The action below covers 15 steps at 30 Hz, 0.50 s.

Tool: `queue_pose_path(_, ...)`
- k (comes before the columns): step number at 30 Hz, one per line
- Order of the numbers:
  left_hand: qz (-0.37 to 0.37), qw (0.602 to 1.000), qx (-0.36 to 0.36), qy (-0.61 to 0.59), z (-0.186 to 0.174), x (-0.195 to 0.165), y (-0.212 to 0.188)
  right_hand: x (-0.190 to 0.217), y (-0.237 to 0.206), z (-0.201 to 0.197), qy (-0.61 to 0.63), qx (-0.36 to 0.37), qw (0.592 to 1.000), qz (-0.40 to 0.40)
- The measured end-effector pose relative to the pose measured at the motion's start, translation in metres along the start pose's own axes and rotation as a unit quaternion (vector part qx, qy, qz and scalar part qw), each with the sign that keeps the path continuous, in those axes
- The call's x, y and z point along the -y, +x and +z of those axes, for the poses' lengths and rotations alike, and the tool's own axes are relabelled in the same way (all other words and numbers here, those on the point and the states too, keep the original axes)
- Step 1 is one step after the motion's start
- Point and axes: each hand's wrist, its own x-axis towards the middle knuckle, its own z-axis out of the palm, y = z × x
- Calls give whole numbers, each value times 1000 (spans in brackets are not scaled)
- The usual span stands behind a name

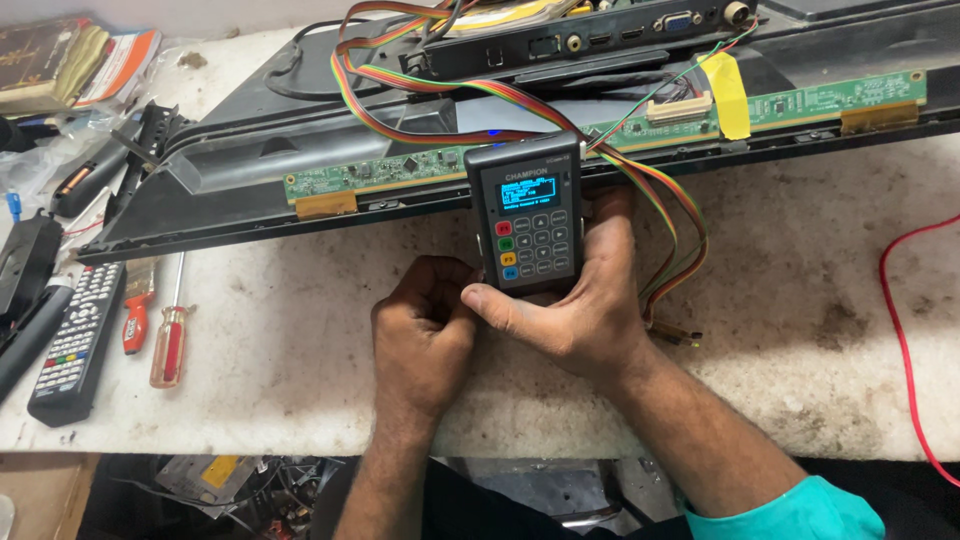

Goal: The person holds a handheld LCD programmer/tester connected by ribbon cables to the mainboard of an opened television lying on the workbench. They press buttons on the device to cycle through test modes, causing the TV backlight to flash blue, red, and green, then set the device down and handle the board's cables.

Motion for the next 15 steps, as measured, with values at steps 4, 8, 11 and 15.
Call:
queue_pose_path(4,-22,1000,0,6,0,-1,0,0,0,0,-10,1,1000,-15)
queue_pose_path(8,-14,1000,0,-2,0,-1,0,1,0,0,-6,-1,1000,-3)
queue_pose_path(11,-12,1000,1,-1,1,0,-1,0,1,1,11,-6,1000,-21)
queue_pose_path(15,-6,1000,1,-5,1,0,0,0,0,-1,-2,3,1000,-10)
